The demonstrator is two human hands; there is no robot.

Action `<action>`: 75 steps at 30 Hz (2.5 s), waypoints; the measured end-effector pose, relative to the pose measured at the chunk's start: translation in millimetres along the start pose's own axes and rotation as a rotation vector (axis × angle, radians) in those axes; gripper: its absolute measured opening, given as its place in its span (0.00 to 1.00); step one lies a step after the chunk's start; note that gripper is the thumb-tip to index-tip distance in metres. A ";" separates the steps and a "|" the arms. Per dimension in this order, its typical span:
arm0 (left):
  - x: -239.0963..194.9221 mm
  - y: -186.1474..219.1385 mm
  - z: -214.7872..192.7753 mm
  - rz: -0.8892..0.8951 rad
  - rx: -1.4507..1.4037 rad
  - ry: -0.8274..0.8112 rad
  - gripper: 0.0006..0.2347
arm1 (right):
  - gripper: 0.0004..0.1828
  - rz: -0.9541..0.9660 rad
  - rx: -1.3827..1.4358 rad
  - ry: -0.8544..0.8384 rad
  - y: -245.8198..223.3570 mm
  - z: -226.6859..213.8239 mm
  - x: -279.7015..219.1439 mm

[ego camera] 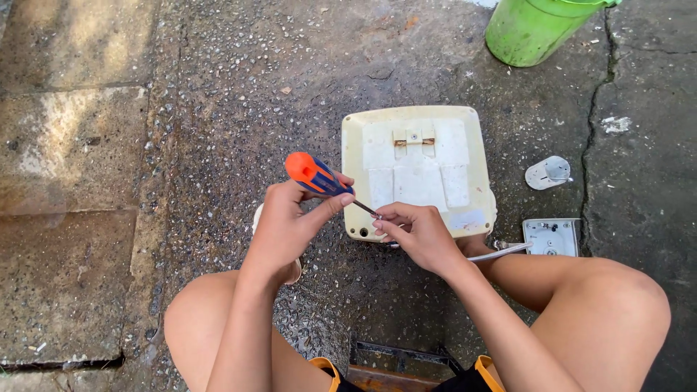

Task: The person uses a screwdriver to remove screws from the back of a beige appliance, detaches a wire, and then flips the appliance over to continue working on the bottom side.

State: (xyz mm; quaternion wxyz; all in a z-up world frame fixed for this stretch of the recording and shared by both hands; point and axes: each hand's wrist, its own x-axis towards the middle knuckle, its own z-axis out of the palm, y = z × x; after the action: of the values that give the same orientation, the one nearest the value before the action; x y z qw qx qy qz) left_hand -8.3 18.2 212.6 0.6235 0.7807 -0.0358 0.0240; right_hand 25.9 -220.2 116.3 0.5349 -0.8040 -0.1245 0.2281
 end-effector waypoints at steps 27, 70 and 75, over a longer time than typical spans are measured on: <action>10.2 -34.0 -7.4 0.038 -0.269 0.088 0.08 | 0.12 -0.154 0.117 0.121 -26.8 -12.4 -17.2; 4.2 -37.6 -12.2 0.041 -0.395 -0.001 0.11 | 0.11 -0.332 0.158 0.219 -20.3 -10.4 -21.8; 6.2 -43.5 -7.1 0.036 -0.422 0.040 0.11 | 0.10 -0.410 0.060 0.288 -32.3 -12.2 -25.3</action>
State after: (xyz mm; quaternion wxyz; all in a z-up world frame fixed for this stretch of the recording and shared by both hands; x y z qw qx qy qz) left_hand 1.7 34.5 172.4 0.7733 0.6312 -0.0415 0.0427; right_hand 11.5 -228.4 155.8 0.6056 -0.7701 -0.2006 0.0014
